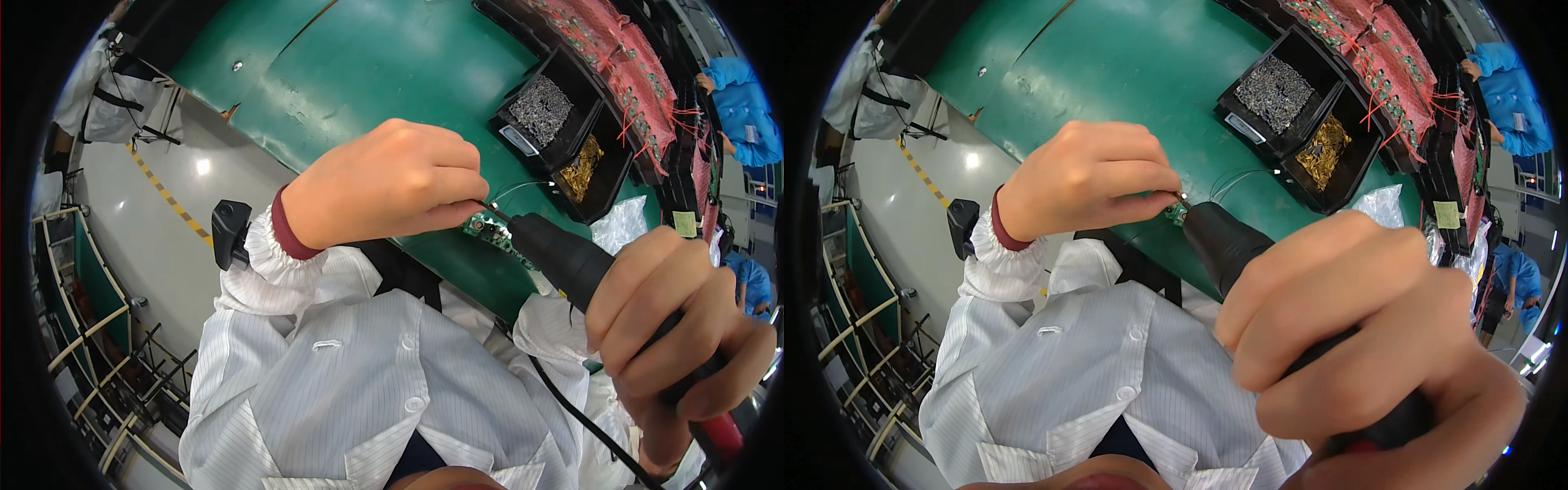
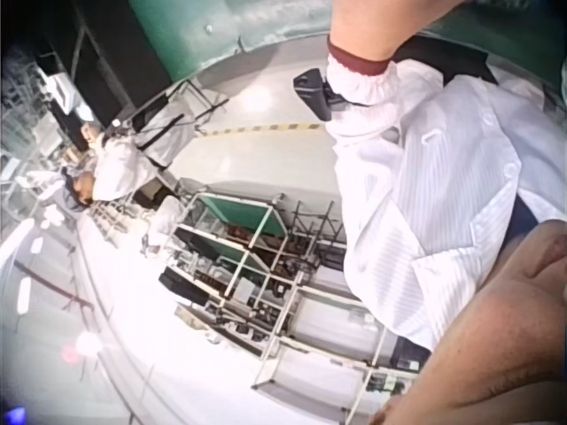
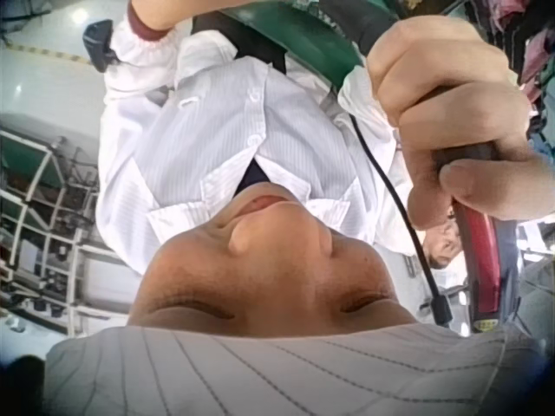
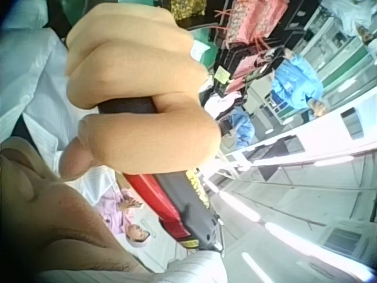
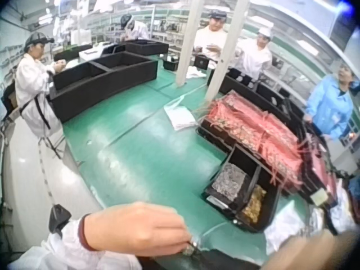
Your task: Assembling electronic circuit boards using an electric screwdriver at a factory workstation.
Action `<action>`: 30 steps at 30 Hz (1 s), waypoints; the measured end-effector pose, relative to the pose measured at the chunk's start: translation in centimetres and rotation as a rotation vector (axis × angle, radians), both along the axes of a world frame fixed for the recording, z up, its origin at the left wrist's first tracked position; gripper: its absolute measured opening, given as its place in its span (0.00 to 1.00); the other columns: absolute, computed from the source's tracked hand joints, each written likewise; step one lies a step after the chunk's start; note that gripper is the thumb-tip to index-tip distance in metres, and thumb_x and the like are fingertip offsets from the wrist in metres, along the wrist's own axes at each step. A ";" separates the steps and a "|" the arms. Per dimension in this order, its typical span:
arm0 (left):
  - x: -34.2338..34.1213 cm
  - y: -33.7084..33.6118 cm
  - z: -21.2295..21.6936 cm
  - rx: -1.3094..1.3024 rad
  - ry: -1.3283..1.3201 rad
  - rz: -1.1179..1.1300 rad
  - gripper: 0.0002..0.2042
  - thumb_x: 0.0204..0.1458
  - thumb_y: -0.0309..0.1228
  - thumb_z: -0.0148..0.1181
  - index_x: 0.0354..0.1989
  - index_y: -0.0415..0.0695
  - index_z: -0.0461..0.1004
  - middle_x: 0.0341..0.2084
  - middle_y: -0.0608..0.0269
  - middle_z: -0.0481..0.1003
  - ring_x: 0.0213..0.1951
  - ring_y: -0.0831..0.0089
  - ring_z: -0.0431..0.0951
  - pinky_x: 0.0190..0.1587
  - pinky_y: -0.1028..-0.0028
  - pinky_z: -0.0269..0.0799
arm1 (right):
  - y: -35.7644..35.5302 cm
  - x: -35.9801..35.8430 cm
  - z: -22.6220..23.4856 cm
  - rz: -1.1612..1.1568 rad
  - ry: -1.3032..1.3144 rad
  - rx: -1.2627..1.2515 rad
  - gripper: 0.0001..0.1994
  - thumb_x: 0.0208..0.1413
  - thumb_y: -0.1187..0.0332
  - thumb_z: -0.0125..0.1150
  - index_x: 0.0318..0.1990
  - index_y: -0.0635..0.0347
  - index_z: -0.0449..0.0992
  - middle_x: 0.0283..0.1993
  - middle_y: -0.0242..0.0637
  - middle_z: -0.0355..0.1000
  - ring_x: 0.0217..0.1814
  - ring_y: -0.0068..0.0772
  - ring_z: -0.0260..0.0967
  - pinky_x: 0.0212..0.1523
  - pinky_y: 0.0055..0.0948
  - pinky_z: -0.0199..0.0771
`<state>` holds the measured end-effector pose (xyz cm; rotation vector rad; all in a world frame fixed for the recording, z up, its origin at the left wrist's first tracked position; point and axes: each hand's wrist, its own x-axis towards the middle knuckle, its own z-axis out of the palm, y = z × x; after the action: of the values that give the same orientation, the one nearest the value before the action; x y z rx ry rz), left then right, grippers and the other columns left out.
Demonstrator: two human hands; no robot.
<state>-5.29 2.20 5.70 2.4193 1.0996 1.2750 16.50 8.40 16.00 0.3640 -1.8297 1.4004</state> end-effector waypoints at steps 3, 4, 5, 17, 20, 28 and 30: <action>-0.1 -0.1 -0.8 -0.043 -0.039 -0.058 0.09 0.43 0.25 0.75 0.33 0.43 0.81 0.27 0.65 0.79 0.29 0.67 0.80 0.28 0.70 0.76 | 0.3 -1.1 -1.1 0.101 0.150 -0.176 0.19 0.55 0.59 0.75 0.42 0.52 0.68 0.19 0.25 0.71 0.14 0.19 0.67 0.17 0.19 0.73; 0.0 -0.4 -1.0 -0.046 -0.042 -0.051 0.09 0.43 0.25 0.75 0.33 0.43 0.81 0.27 0.65 0.79 0.29 0.67 0.80 0.28 0.70 0.76 | 0.3 -1.1 -1.0 0.090 0.121 -0.178 0.19 0.55 0.59 0.75 0.43 0.52 0.68 0.19 0.26 0.71 0.15 0.19 0.67 0.17 0.20 0.73; 0.1 -0.7 -1.3 -0.068 -0.072 -0.036 0.09 0.44 0.26 0.76 0.33 0.43 0.82 0.27 0.65 0.79 0.29 0.67 0.80 0.28 0.69 0.76 | 0.3 -1.0 -1.0 0.068 0.083 -0.170 0.19 0.55 0.59 0.75 0.43 0.52 0.68 0.20 0.26 0.71 0.15 0.20 0.67 0.17 0.20 0.73; 0.7 -1.7 -3.7 -0.150 -0.233 -0.014 0.10 0.44 0.28 0.78 0.33 0.44 0.83 0.28 0.66 0.80 0.29 0.67 0.78 0.29 0.70 0.74 | 0.8 -1.0 -0.6 0.118 -0.113 -0.133 0.20 0.54 0.61 0.75 0.43 0.53 0.66 0.21 0.29 0.72 0.16 0.23 0.68 0.17 0.22 0.72; 0.7 -2.0 -3.8 -0.181 -0.245 -0.001 0.11 0.44 0.30 0.78 0.34 0.44 0.83 0.29 0.65 0.80 0.29 0.67 0.79 0.30 0.70 0.75 | 0.8 -1.3 -0.4 0.136 -0.170 -0.099 0.21 0.53 0.62 0.77 0.43 0.54 0.66 0.21 0.30 0.72 0.16 0.24 0.68 0.17 0.22 0.72; 1.2 -2.5 -4.6 -0.252 -0.266 0.015 0.16 0.44 0.32 0.79 0.40 0.44 0.82 0.34 0.63 0.79 0.31 0.67 0.81 0.33 0.71 0.78 | 0.1 -2.0 -0.2 0.145 -0.196 -0.210 0.16 0.60 0.65 0.71 0.38 0.60 0.66 0.19 0.40 0.71 0.14 0.34 0.64 0.15 0.33 0.69; 1.5 -2.5 -4.9 -0.232 -0.276 0.017 0.16 0.44 0.32 0.79 0.41 0.44 0.82 0.35 0.63 0.79 0.31 0.68 0.81 0.33 0.72 0.78 | 0.2 -2.0 -0.1 0.151 -0.210 -0.209 0.16 0.60 0.65 0.71 0.38 0.60 0.66 0.19 0.40 0.70 0.14 0.34 0.64 0.15 0.33 0.69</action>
<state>-3.83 -0.25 0.79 2.0019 1.1200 1.3527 14.54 8.60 15.88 0.2595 -1.8281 1.7751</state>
